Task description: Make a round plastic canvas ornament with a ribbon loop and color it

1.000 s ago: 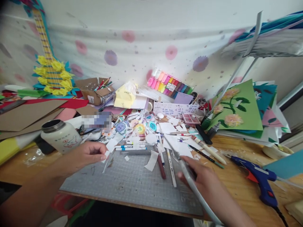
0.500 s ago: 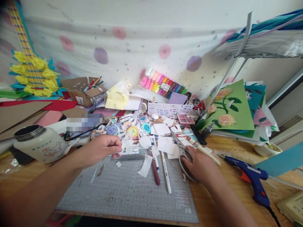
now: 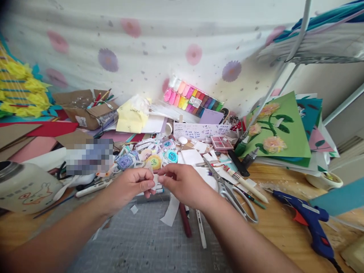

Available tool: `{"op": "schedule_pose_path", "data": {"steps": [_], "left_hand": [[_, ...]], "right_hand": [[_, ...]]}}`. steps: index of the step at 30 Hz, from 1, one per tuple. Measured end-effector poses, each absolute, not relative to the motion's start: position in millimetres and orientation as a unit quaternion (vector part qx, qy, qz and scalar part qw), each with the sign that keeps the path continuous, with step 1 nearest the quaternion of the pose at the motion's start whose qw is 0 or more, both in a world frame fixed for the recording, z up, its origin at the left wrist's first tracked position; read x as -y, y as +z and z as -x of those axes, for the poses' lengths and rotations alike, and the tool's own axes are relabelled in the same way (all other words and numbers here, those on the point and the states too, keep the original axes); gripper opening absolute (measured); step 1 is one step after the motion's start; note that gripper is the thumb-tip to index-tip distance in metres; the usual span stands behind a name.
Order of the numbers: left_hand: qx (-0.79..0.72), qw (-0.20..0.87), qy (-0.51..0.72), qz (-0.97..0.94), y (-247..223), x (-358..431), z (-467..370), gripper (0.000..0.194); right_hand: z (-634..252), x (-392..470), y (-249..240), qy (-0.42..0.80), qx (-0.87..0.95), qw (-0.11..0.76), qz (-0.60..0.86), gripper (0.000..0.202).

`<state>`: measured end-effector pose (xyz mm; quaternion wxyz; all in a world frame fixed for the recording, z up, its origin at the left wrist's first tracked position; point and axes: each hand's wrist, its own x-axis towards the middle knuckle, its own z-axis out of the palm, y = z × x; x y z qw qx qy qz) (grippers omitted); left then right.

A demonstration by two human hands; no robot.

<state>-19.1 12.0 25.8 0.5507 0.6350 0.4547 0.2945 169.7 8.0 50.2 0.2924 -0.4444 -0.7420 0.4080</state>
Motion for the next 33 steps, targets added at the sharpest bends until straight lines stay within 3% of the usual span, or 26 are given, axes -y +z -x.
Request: {"op": "schedule_pose_path", "data": {"steps": [3, 13, 16, 20, 22, 25, 29, 33], "left_hand": [[-0.451, 0.559, 0.293, -0.631, 21, -13, 20, 0.016], [-0.429, 0.608, 0.348, -0.57, 10, -8, 16, 0.015], [-0.427, 0.617, 0.377, -0.543, 12, -9, 19, 0.015], [-0.44, 0.604, 0.432, -0.504, 17, -16, 32, 0.012], [-0.447, 0.594, 0.462, -0.483, 20, -20, 36, 0.01], [-0.453, 0.584, 0.469, -0.483, 22, -22, 37, 0.01], [-0.455, 0.584, 0.44, -0.509, 19, -20, 32, 0.012], [-0.462, 0.575, 0.43, -0.521, 13, -21, 29, 0.013]], "right_hand": [[-159, -16, 35, 0.49, 0.685, 0.329, 0.427, 0.013], [-149, -9, 18, 0.502, 0.63, 0.387, 0.449, 0.016], [-173, -7, 28, 0.43, 0.673, 0.368, 0.476, 0.016], [-247, 0, 24, 0.098, 0.755, 0.184, 0.622, 0.029], [-283, 7, 12, -0.004, 0.726, 0.118, 0.677, 0.03], [-306, 19, -3, -0.009, 0.731, 0.137, 0.669, 0.029], [-268, 19, 4, 0.032, 0.771, 0.202, 0.603, 0.023], [-201, -5, 22, 0.059, 0.82, 0.136, 0.553, 0.02]]}}
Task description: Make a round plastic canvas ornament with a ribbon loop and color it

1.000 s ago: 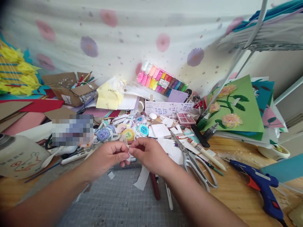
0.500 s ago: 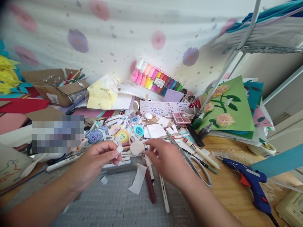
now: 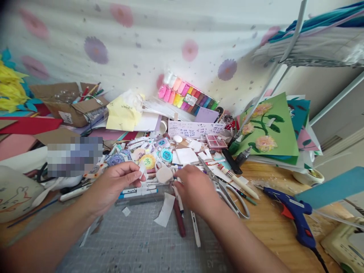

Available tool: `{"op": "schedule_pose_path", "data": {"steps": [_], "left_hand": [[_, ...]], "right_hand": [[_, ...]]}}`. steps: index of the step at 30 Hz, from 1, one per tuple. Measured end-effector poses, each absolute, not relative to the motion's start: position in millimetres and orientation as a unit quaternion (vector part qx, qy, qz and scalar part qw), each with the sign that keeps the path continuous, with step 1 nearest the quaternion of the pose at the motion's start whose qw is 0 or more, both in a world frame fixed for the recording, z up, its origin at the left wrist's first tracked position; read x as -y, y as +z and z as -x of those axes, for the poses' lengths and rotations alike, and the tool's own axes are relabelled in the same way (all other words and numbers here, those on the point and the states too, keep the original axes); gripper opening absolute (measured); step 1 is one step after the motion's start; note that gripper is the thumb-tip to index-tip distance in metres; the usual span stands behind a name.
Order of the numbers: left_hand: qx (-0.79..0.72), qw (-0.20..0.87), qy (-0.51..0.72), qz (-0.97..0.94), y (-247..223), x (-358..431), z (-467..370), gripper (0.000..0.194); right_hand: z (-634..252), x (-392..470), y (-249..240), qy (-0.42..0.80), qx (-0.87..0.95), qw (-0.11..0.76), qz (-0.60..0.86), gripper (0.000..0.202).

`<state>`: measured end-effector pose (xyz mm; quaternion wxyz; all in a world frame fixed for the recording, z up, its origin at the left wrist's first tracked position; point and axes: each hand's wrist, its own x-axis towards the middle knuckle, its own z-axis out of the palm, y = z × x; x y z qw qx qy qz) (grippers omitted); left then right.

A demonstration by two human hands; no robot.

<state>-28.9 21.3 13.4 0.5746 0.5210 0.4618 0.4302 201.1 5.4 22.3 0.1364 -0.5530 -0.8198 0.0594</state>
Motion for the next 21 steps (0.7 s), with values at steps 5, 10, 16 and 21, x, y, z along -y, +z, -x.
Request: {"op": "schedule_pose_path", "data": {"steps": [5, 10, 16, 21], "left_hand": [[-0.465, 0.578, 0.444, -0.503, 10, -24, 31, 0.014], [-0.463, 0.588, 0.456, -0.482, 9, -20, 32, 0.01], [-0.464, 0.602, 0.455, -0.463, 10, -19, 30, 0.01], [-0.463, 0.611, 0.452, -0.457, 11, -19, 32, 0.01]], "right_hand": [[-155, -29, 15, 0.04, 0.822, 0.11, 0.557, 0.038], [-160, -29, 2, 0.058, 0.809, 0.123, 0.571, 0.036], [-172, -28, 1, 0.095, 0.816, 0.137, 0.553, 0.039], [-171, -30, 0, 0.093, 0.82, 0.155, 0.543, 0.03]]}}
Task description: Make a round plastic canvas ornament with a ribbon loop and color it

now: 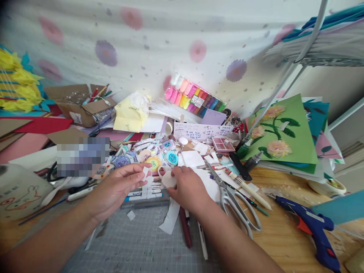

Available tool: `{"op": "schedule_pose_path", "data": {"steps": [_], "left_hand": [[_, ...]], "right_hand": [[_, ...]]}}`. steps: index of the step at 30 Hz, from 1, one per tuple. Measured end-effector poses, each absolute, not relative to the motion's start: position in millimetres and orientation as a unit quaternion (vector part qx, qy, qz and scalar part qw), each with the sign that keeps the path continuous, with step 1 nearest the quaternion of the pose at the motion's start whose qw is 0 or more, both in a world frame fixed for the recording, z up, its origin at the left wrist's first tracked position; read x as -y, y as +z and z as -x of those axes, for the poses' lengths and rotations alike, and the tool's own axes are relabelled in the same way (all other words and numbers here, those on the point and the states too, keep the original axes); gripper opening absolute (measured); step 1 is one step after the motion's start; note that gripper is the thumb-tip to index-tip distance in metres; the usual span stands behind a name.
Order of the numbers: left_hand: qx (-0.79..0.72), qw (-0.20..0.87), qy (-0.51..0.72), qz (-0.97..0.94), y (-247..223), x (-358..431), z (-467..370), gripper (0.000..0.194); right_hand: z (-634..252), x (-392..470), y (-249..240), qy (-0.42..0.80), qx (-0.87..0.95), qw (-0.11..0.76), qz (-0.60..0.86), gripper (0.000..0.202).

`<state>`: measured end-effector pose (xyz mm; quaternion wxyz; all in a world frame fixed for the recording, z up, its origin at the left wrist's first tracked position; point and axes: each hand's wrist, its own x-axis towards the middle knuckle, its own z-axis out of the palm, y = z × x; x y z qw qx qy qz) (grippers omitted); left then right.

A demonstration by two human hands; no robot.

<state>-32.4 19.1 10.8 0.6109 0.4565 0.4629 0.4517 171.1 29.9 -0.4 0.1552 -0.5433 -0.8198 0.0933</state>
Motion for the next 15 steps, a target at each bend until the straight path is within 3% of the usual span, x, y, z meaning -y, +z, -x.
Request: {"op": "schedule_pose_path", "data": {"steps": [7, 15], "left_hand": [[-0.45, 0.551, 0.422, -0.562, 14, -16, 35, 0.013], [-0.431, 0.568, 0.377, -0.591, 15, -14, 29, 0.014]], "right_hand": [[-170, -21, 7, 0.088, 0.857, 0.215, 0.459, 0.038], [-165, -5, 9, 0.158, 0.852, 0.393, 0.309, 0.041]]}}
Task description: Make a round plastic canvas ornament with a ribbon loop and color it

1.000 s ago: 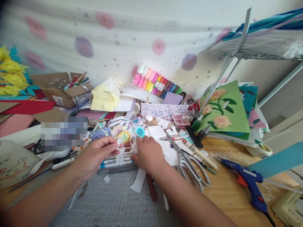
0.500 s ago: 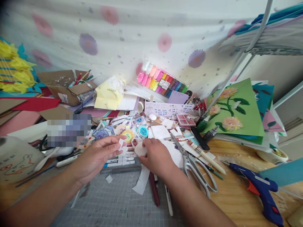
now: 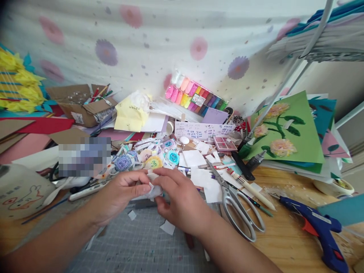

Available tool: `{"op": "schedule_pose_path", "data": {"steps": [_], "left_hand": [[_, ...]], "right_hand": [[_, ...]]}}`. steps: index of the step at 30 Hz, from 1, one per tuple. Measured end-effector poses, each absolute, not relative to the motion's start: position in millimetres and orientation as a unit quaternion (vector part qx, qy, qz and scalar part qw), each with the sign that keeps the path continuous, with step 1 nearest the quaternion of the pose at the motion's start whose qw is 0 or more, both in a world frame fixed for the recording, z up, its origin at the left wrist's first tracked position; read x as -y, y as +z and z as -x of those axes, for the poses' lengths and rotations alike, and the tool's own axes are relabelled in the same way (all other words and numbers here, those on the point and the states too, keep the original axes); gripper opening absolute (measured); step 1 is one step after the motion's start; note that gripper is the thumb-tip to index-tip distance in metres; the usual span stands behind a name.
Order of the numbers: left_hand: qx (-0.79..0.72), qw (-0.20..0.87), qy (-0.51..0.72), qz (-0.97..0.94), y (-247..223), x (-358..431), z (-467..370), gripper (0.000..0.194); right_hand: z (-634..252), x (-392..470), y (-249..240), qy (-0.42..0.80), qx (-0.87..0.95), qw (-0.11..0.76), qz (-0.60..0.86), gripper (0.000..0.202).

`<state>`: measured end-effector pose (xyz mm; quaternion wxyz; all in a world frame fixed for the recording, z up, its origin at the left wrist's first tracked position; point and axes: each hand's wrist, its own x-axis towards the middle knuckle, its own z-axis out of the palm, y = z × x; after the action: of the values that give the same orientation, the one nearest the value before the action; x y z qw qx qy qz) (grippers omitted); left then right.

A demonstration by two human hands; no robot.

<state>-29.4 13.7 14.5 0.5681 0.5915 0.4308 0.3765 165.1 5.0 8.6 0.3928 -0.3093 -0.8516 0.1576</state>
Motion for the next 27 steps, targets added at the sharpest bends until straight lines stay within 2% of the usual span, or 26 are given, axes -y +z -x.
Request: {"op": "schedule_pose_path", "data": {"steps": [3, 9, 17, 22, 27], "left_hand": [[-0.421, 0.549, 0.405, -0.598, 15, -13, 26, 0.016], [-0.432, 0.516, 0.391, -0.628, 15, -8, 21, 0.019], [-0.439, 0.479, 0.376, -0.661, 17, -6, 18, 0.021], [-0.436, 0.51, 0.389, -0.631, 17, -5, 19, 0.018], [-0.414, 0.573, 0.416, -0.571, 12, -5, 20, 0.018]], "right_hand": [[-165, -4, 12, 0.231, 0.823, 0.421, 0.303, 0.039], [-158, -6, 14, 0.329, 0.742, 0.486, 0.325, 0.014], [-157, -6, 14, 0.381, 0.691, 0.487, 0.374, 0.007], [-158, -7, 12, 0.439, 0.653, 0.5, 0.361, 0.009], [-161, -9, 12, 0.424, 0.647, 0.516, 0.369, 0.009]]}}
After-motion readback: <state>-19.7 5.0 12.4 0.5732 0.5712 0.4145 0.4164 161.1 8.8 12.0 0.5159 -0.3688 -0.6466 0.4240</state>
